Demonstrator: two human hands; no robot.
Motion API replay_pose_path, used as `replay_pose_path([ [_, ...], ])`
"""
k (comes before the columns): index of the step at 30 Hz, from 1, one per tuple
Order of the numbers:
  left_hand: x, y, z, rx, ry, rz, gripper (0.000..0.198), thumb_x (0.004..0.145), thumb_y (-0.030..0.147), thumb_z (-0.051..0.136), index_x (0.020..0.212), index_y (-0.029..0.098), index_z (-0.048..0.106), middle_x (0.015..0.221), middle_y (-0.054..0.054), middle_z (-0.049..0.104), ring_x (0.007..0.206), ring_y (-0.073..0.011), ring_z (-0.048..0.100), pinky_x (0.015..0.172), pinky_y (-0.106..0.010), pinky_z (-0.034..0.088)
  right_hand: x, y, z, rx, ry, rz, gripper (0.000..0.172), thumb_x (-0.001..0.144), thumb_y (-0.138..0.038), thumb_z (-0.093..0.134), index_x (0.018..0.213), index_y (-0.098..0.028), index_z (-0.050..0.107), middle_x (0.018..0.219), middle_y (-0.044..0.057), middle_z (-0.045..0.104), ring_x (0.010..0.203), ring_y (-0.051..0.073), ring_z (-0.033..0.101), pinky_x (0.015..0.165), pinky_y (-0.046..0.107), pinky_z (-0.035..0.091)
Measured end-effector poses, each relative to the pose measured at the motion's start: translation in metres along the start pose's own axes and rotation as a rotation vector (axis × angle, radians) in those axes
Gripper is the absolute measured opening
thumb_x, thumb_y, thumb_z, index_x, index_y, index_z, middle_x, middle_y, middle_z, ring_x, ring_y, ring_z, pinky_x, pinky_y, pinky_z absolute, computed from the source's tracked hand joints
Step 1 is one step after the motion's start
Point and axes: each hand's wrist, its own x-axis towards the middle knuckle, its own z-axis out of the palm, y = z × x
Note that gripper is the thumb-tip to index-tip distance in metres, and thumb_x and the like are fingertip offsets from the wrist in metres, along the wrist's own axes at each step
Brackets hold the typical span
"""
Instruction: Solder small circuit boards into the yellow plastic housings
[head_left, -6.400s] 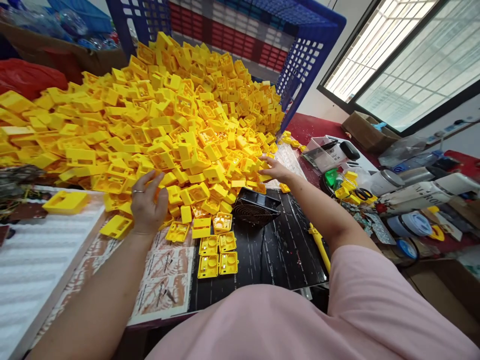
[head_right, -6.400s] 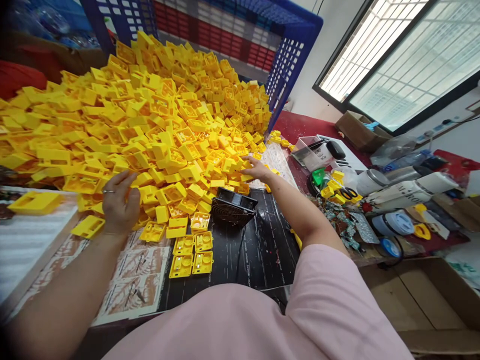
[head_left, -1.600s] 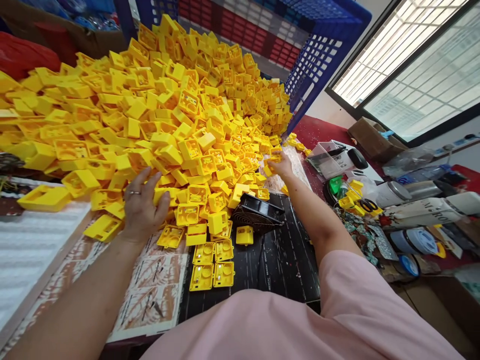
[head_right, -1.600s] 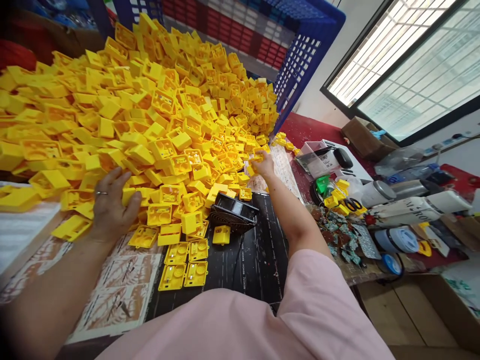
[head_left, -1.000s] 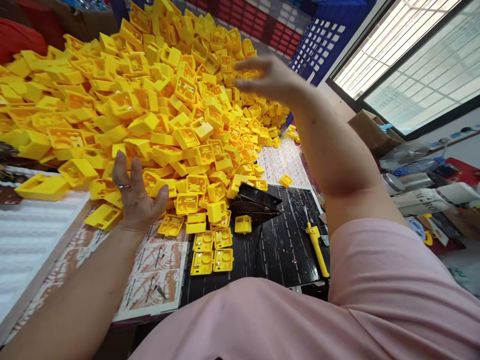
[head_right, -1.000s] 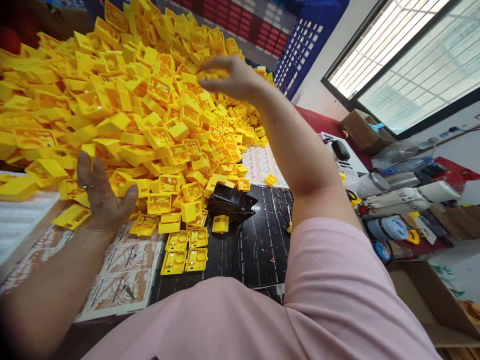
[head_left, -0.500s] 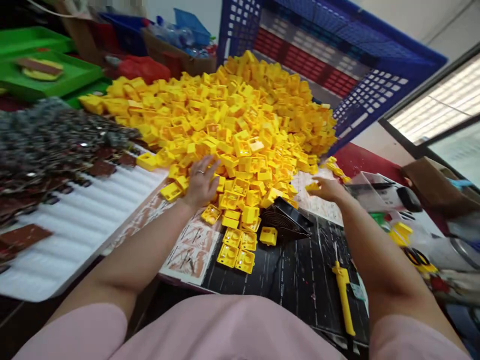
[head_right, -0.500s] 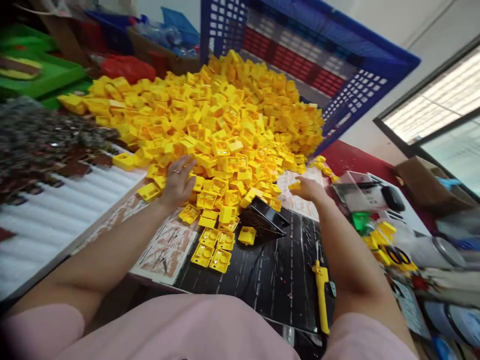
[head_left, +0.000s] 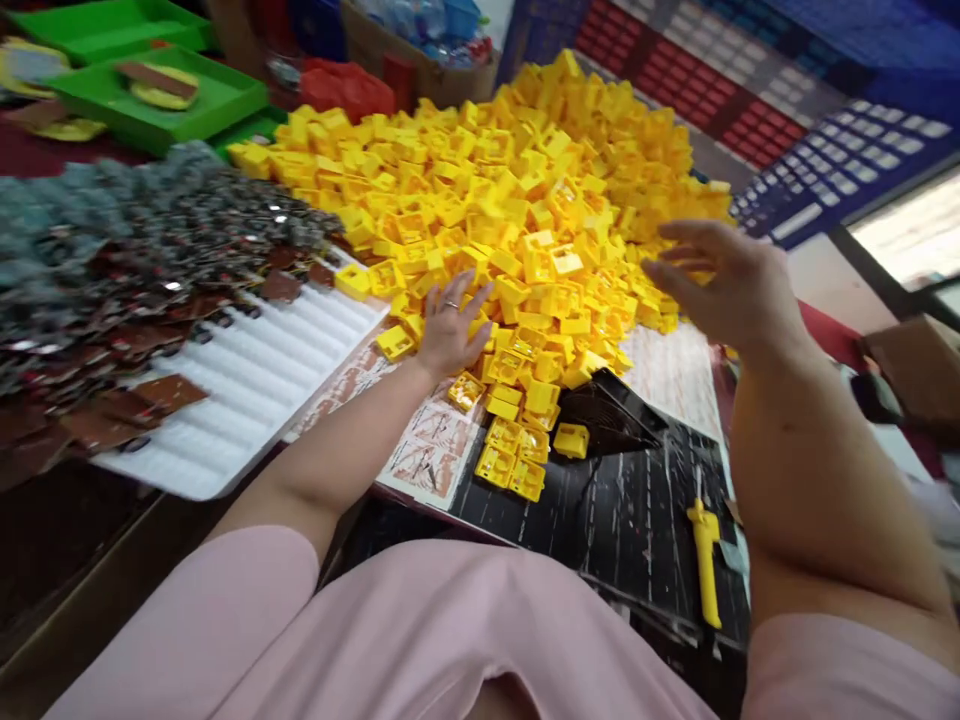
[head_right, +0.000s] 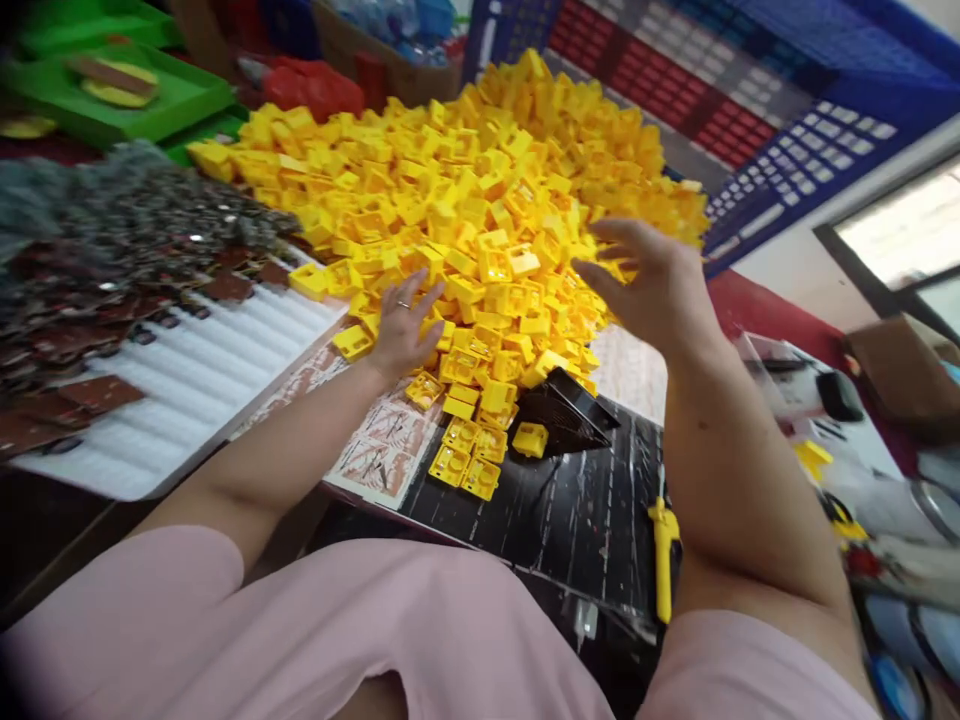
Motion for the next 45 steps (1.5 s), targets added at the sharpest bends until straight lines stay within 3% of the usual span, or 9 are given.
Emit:
replay_pose_path([
  [7,0.003,-0.005,-0.003,-0.106,0.108,0.064,0.075,0.102,0.072,0.036,0.146,0.016,0.059,0.164,-0.016,0.049,0.151,-0.0375,0.048,0.120,-0.072,0.035,-0.272,0.010,-0.022,-0.354,0.071,0.667,0.040,0.097,-0.056,0.047,0.104,-0.034,0.079,0.093,0.009,0.078,0.082,0.029,0.075,0.076,0.044,0.060],
  [12,0.008,0.006,-0.010,-0.091,0.199,0.147,0.085,0.107,0.073,0.030,0.144,0.000,0.053,0.157,-0.026,0.048,0.149,-0.0462,0.045,0.091,-0.071,0.042,-0.386,0.011,0.003,-0.465,0.008,1.016,0.038,0.098,-0.048,0.048,0.114,-0.030,0.078,0.114,0.014,0.076,0.108,0.035,0.072,0.079,0.044,0.057],
  [19,-0.027,0.066,-0.043,-0.118,0.100,0.435,0.041,0.104,0.041,0.058,0.139,0.022,0.066,0.163,-0.011,0.048,0.151,-0.0433,0.044,0.111,-0.075,0.043,-0.411,0.028,0.037,-0.471,-0.081,1.139,0.037,0.101,-0.050,0.061,0.121,-0.020,0.070,0.119,0.012,0.070,0.110,0.026,0.067,0.088,0.041,0.057],
  [23,-0.075,0.115,-0.046,-0.267,0.051,0.596,0.030,0.091,0.024,0.071,0.120,0.021,0.076,0.149,-0.005,0.063,0.141,-0.0337,0.058,0.123,-0.054,0.047,-0.413,0.033,0.043,-0.451,-0.024,1.113,0.029,0.103,-0.043,0.065,0.114,-0.017,0.068,0.109,0.004,0.069,0.094,0.017,0.066,0.085,0.037,0.058],
  [26,-0.106,0.164,-0.034,-0.396,-0.224,0.560,0.021,0.095,0.028,0.061,0.106,0.022,0.078,0.122,-0.004,0.078,0.115,-0.0223,0.073,0.107,-0.039,0.058,-0.418,0.017,0.044,-0.423,0.077,1.066,0.023,0.104,-0.036,0.061,0.112,-0.016,0.070,0.103,0.005,0.069,0.086,0.016,0.065,0.076,0.030,0.052],
  [33,-0.163,0.271,0.000,-0.953,-0.927,-0.174,0.050,0.081,0.055,0.079,0.116,0.019,0.077,0.117,-0.010,0.081,0.112,-0.0255,0.076,0.094,-0.035,0.060,-0.430,-0.058,0.051,-0.306,0.302,0.801,0.035,0.110,-0.044,0.049,0.125,-0.020,0.070,0.109,0.009,0.072,0.095,0.017,0.069,0.075,0.025,0.046],
  [39,-0.185,0.326,-0.006,-1.280,-0.991,-0.662,0.021,0.090,0.038,0.075,0.095,0.018,0.073,0.091,-0.003,0.082,0.083,-0.0158,0.078,0.075,-0.024,0.062,-0.440,-0.092,0.068,-0.180,0.351,0.581,0.040,0.107,-0.053,0.056,0.124,-0.021,0.073,0.098,0.004,0.076,0.085,0.013,0.072,0.066,0.023,0.048],
  [42,-0.190,0.335,-0.013,-1.257,-0.891,-0.748,0.028,0.104,0.035,0.058,0.083,0.017,0.066,0.069,-0.001,0.076,0.074,-0.0162,0.078,0.075,-0.026,0.064,-0.459,-0.078,0.035,-0.109,0.383,0.434,0.037,0.097,-0.057,0.070,0.112,-0.024,0.077,0.094,-0.002,0.078,0.086,0.009,0.073,0.074,0.018,0.051],
  [45,-0.195,0.335,-0.024,-1.232,-0.985,-0.759,0.028,0.105,0.036,0.060,0.085,0.016,0.065,0.066,0.000,0.074,0.068,-0.0166,0.078,0.073,-0.028,0.067,-0.477,-0.027,-0.053,-0.145,0.579,0.410,0.043,0.104,-0.049,0.060,0.116,-0.010,0.075,0.113,0.008,0.079,0.115,0.014,0.072,0.104,0.029,0.049],
])
